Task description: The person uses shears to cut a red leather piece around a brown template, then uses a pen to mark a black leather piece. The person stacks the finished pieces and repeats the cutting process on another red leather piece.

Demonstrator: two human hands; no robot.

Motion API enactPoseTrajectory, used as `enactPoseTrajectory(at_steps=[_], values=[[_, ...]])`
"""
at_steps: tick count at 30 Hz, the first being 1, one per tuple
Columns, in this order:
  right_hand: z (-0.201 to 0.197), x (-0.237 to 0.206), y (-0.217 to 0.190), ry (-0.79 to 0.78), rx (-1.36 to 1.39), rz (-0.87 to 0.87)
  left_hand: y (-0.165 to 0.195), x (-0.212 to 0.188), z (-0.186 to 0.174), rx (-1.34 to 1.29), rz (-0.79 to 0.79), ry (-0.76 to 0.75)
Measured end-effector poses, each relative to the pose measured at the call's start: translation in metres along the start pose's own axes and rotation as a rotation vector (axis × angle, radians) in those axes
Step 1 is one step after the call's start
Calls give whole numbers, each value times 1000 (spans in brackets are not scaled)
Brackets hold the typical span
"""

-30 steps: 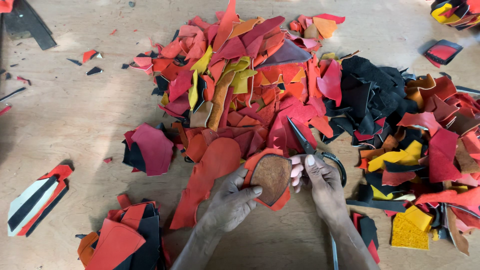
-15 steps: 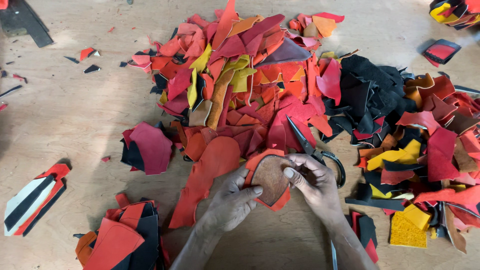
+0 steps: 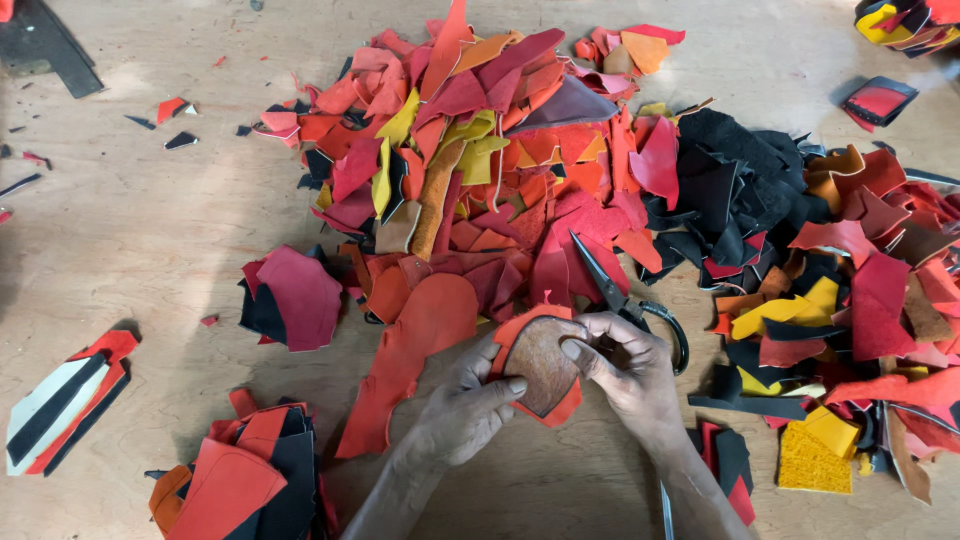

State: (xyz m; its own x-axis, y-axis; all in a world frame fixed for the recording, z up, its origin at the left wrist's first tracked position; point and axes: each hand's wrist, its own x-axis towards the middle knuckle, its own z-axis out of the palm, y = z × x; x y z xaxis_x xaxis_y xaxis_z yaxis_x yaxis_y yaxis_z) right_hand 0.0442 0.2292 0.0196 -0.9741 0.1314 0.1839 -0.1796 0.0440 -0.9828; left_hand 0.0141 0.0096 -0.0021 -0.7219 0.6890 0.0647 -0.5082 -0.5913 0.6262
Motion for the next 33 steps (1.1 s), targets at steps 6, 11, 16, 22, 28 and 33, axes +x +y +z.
enactPoseTrajectory(at_steps=[6, 11, 16, 22, 28, 33], values=[[1, 0, 0, 31, -4, 16, -1, 0, -2, -2, -14, 5], [2, -3, -1, 46, -41, 50, -5, -1, -3, 11, -28, 13], [4, -4, -3, 48, -54, -7, -14, 3, -7, 111, -16, 111], [6, -5, -8, 23, -93, -41, -20, 7, -12, 363, 45, 248], [7, -7, -12, 19, -60, -8, -15, 5, -11, 427, 35, 193], [5, -6, -10, 10, -82, 5, -14, 5, -11, 454, 27, 217]])
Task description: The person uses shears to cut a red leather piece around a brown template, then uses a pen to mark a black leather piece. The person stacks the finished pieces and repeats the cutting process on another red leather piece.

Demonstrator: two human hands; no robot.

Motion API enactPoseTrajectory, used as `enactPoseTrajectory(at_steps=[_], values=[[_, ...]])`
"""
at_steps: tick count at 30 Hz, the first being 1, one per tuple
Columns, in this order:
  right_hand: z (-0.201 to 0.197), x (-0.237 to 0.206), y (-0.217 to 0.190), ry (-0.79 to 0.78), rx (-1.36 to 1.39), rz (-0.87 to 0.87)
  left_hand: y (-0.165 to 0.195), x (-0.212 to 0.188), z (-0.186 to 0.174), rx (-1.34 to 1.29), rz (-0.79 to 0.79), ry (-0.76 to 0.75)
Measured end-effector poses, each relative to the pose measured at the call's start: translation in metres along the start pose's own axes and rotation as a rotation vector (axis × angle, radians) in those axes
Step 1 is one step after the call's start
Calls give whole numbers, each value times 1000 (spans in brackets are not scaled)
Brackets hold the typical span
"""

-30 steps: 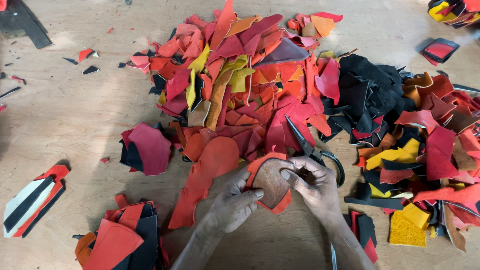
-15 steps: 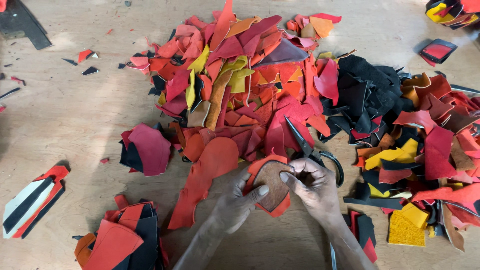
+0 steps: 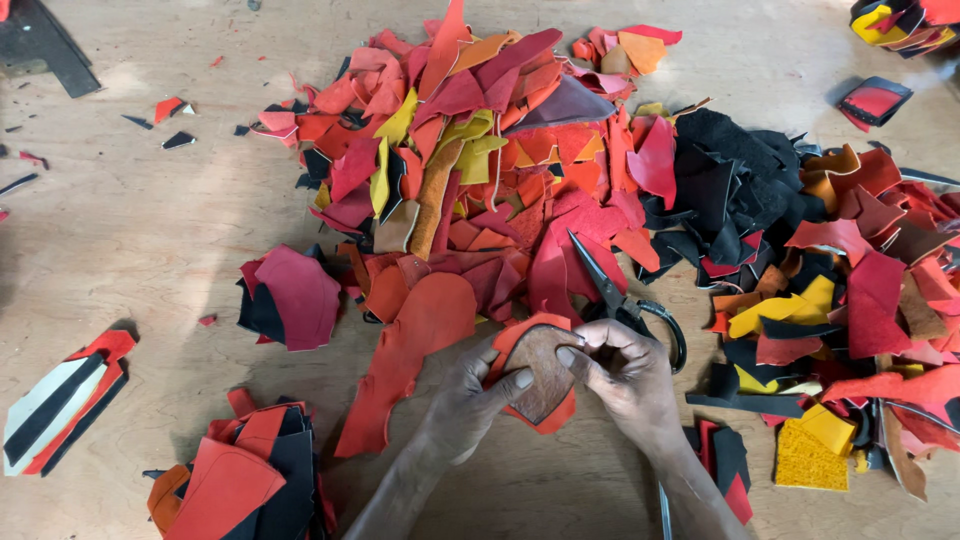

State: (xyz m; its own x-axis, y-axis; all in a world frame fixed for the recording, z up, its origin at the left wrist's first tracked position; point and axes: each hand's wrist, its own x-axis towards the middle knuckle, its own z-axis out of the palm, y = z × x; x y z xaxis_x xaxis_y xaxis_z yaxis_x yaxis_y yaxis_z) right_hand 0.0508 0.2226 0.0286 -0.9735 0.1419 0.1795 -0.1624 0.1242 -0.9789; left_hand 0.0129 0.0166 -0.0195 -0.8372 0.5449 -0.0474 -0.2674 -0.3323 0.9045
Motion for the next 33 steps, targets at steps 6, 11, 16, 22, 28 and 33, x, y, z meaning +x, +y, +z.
enactPoseTrajectory(at_steps=[6, 11, 16, 22, 28, 33], values=[[-4, 1, 8, -9, -20, 35, -3, 0, -3, 45, 8, 44], [-5, 1, 11, -3, 19, 42, 3, -2, -2, 36, -20, 39], [-7, 3, 9, -44, -72, -7, 9, -2, 2, 47, -7, 37], [-8, 3, 9, -59, -73, -2, 13, -3, 0, 91, -3, 11], [-9, 4, 10, -50, -66, 46, 14, -3, 0, 50, -33, -9], [-8, 4, 7, -40, -73, 61, 12, -2, 0, 64, -20, -12]])
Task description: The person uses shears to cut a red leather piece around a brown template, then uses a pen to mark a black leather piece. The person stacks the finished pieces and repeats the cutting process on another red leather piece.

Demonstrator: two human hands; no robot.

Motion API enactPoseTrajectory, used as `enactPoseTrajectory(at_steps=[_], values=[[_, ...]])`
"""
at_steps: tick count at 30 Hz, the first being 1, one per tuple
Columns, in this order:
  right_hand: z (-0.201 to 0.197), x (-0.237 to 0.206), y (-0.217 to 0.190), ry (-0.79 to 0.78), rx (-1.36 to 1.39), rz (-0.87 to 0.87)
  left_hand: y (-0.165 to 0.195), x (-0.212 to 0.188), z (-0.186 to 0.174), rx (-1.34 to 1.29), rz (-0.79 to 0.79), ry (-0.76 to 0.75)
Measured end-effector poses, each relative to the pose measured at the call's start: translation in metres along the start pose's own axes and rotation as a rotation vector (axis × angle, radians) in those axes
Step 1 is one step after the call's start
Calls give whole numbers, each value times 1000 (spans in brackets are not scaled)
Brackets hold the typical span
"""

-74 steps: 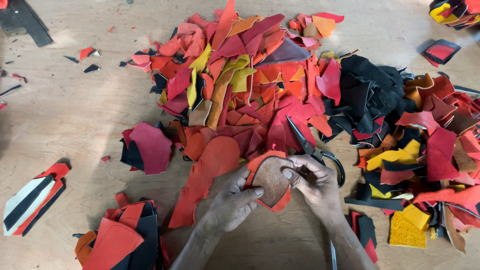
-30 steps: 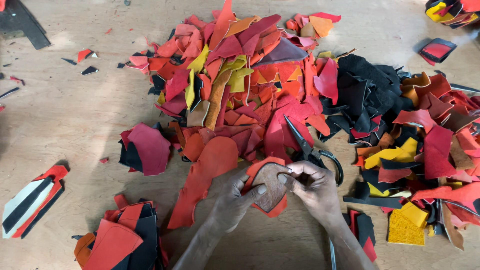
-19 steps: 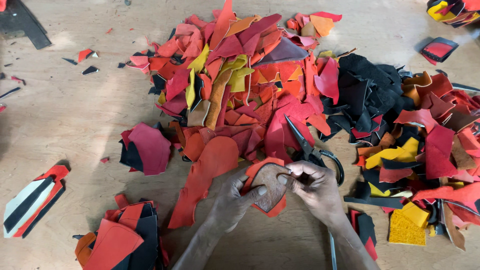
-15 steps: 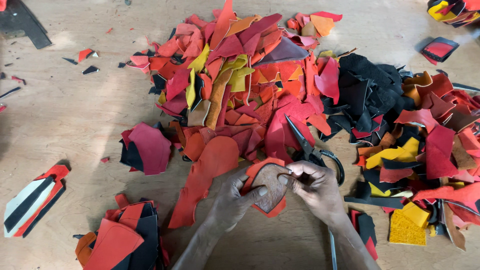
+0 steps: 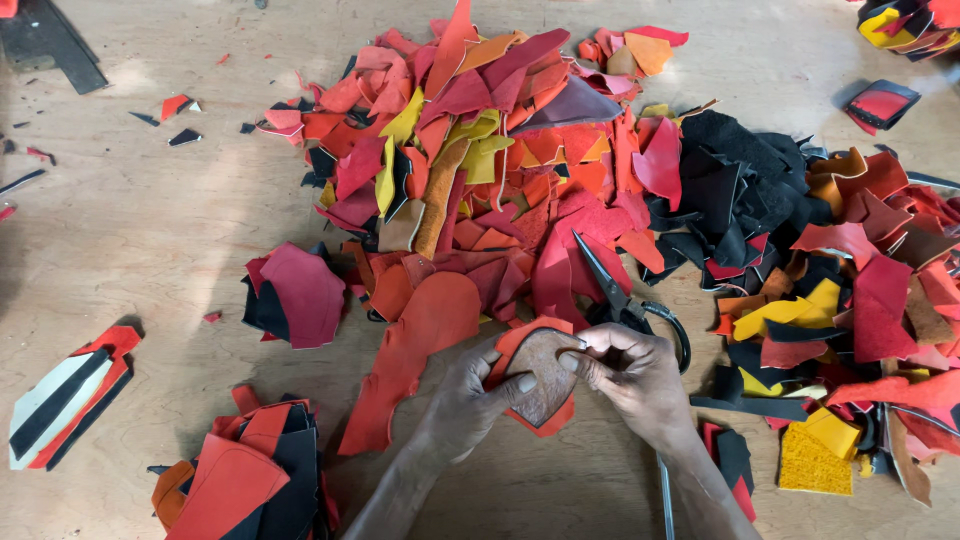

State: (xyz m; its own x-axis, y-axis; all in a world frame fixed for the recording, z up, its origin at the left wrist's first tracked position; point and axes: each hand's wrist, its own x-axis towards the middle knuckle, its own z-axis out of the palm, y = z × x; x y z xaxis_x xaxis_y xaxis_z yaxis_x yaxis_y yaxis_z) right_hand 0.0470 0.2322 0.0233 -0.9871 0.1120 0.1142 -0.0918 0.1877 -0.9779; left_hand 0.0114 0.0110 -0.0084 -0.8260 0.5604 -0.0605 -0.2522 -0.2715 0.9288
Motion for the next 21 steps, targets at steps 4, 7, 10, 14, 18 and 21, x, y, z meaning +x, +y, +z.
enactPoseTrajectory(at_steps=[4, 7, 10, 14, 18, 21], values=[[1, 0, -2, 4, 0, 12, 1, 0, 1, -68, 6, -7], [2, 0, -3, 8, -19, 20, 4, -1, 2, -15, 17, -5], [2, 0, -2, 11, 4, 21, 7, -2, 3, 26, 37, -11], [1, -1, 2, 6, 2, -11, 10, -2, 4, 23, 38, -17], [-1, -1, 4, 4, 9, -10, 11, -2, 5, 23, 32, -17], [0, -2, 4, -2, 39, -18, 11, -2, 6, -6, 28, -18]])
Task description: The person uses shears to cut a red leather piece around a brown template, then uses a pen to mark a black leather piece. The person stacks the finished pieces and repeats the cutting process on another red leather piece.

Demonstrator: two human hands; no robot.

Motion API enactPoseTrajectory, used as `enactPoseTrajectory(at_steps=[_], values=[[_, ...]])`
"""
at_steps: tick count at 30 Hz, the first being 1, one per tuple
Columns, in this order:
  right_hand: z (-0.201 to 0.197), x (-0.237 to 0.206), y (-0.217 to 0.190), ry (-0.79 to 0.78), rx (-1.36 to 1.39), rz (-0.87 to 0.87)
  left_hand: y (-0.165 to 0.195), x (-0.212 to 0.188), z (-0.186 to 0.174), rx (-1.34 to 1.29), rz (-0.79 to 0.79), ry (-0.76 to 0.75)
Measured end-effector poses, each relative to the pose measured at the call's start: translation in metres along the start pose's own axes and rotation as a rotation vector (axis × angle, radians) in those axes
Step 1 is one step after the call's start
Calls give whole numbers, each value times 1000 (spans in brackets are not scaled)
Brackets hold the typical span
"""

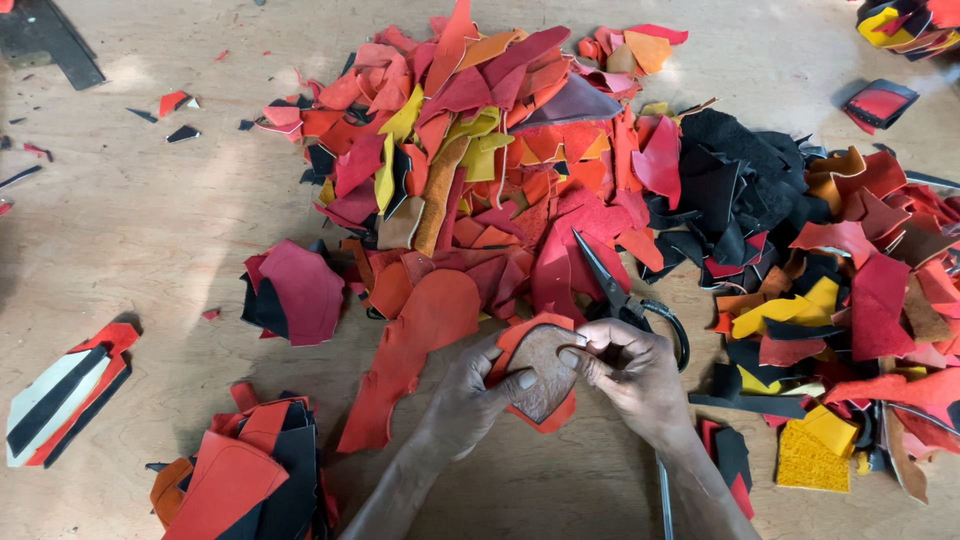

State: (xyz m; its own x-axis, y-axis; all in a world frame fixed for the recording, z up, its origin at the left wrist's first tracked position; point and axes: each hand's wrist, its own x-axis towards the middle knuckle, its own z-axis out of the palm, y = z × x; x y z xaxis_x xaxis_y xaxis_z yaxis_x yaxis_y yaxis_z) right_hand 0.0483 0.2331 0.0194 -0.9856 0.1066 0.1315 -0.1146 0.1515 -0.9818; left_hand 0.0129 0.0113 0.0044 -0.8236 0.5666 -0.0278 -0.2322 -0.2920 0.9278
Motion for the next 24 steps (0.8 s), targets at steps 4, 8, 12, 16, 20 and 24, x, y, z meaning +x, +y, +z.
enactPoseTrajectory(at_steps=[4, 8, 12, 16, 20, 24], values=[[2, 0, -1, 9, 0, 0, -1, 1, 0, -9, 5, 9], [2, 1, -6, -3, -48, -1, -5, 0, -3, -57, 9, -10], [4, 0, -15, -6, -77, -13, -11, 0, -5, -29, 12, 5], [2, -5, -33, -15, -86, 74, -16, 2, -4, -45, 21, 54], [-15, -20, -55, 4, -495, 60, -11, 0, -5, -78, 91, 127], [-41, -48, -58, -53, -929, 303, -2, -3, -4, -49, 127, 155]])
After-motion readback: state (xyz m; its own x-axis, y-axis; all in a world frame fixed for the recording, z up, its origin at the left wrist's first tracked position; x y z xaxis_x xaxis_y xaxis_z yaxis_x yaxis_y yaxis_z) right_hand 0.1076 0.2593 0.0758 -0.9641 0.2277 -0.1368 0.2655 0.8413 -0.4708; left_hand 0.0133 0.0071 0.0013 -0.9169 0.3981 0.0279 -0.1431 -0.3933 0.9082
